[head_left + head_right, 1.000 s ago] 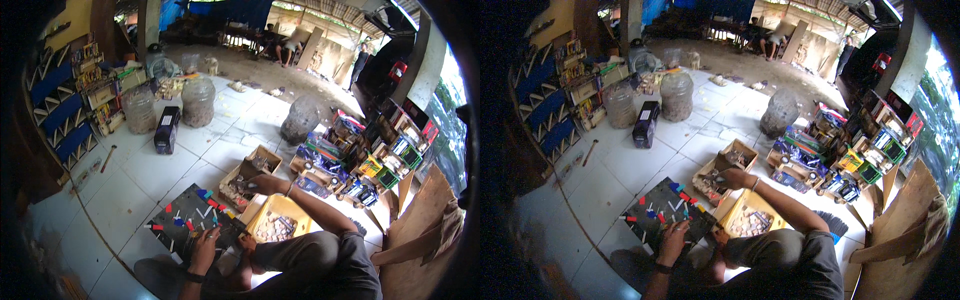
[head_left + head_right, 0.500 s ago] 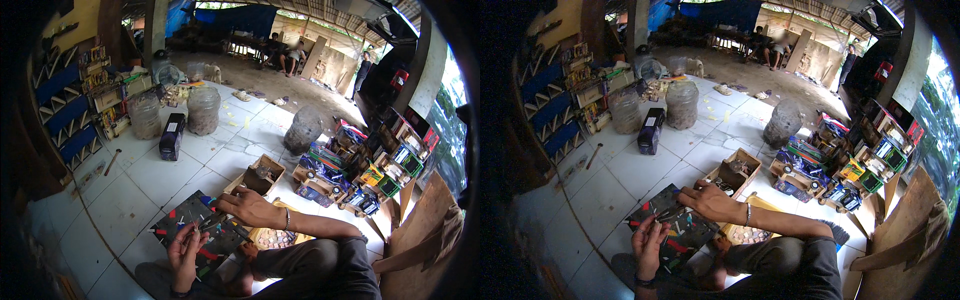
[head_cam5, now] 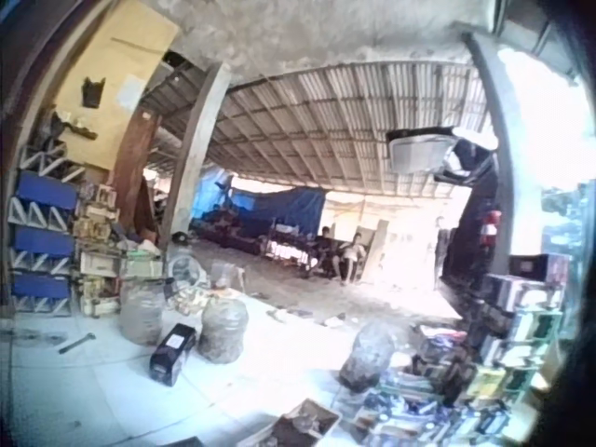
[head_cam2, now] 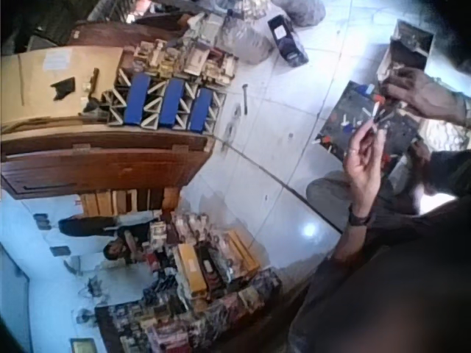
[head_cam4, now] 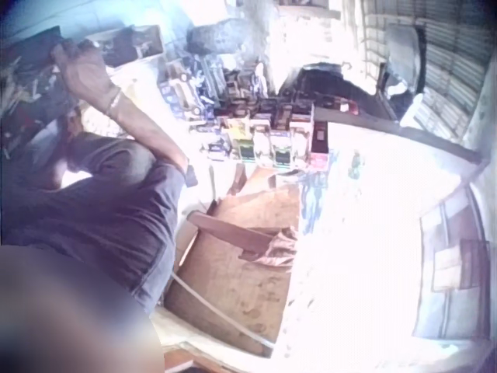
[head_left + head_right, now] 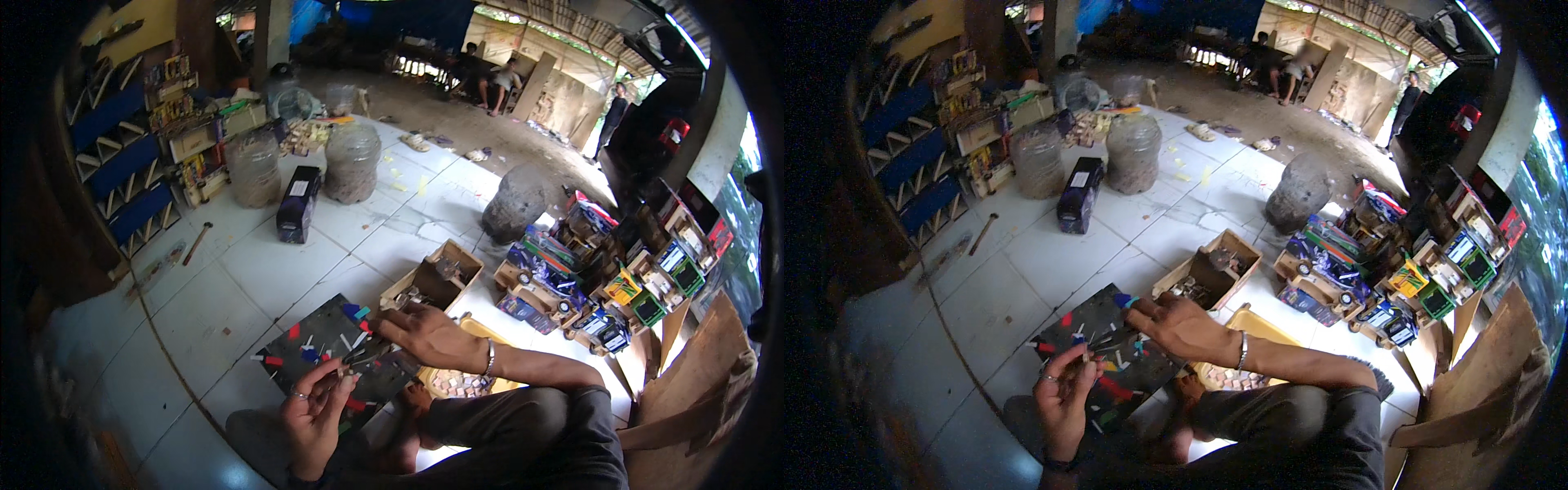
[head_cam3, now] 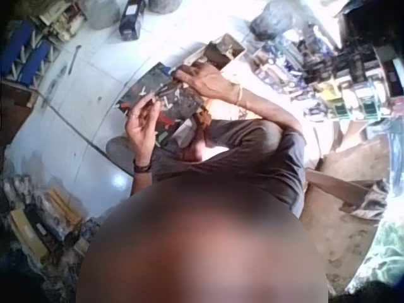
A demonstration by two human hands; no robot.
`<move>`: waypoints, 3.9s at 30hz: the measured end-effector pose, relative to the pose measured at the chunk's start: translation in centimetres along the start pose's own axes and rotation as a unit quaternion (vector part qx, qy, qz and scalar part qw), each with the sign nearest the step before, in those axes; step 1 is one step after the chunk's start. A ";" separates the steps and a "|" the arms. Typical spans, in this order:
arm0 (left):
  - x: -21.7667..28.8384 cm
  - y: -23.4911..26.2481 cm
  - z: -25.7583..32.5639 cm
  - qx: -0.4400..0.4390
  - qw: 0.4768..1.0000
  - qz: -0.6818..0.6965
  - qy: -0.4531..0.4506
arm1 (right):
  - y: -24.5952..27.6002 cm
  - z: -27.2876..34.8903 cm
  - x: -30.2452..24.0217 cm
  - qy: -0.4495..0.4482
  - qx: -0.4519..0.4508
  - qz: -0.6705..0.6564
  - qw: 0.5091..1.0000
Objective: The person sits on the floor and repeatedly picks up small metal key blanks from a yellow tray. Using pliers, the person trims the tip of each blank and places the finished piece into a cardboard box. The person continues this repetitive trimming process for the duration of the clip.
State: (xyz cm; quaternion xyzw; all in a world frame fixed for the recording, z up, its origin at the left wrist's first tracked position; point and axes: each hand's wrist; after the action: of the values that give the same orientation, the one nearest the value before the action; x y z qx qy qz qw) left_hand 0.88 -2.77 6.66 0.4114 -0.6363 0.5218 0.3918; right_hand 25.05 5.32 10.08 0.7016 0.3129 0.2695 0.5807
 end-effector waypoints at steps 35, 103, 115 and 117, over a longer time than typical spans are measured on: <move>0.8 0.3 0.2 -0.017 0.978 -0.130 -0.161 | 1.2 -0.1 -1.0 0.011 0.023 0.025 0.999; 1.1 3.6 -1.5 -0.165 0.963 -0.191 -0.090 | 2.6 0.5 -0.2 0.034 -0.142 -0.203 0.968; 1.7 3.8 -1.8 -0.173 0.930 -0.290 -0.145 | 2.0 0.7 0.4 -0.011 -0.118 -0.169 0.979; 1.6 3.8 -1.9 -0.167 0.930 -0.284 -0.163 | 2.0 0.6 0.5 -0.022 -0.130 -0.158 0.979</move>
State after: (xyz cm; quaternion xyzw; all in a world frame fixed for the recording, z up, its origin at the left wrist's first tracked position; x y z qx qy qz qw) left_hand -3.12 -0.63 7.18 0.5830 -0.6263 0.2005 0.4772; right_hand 26.05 5.02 12.00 0.5677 0.3688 0.1975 0.7090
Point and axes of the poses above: each hand's wrist, its own z-axis away from the middle knuckle, its own y-axis out of the back of the hand, x = y × z, and after that the axes turned 2 degrees about -x, right-handed
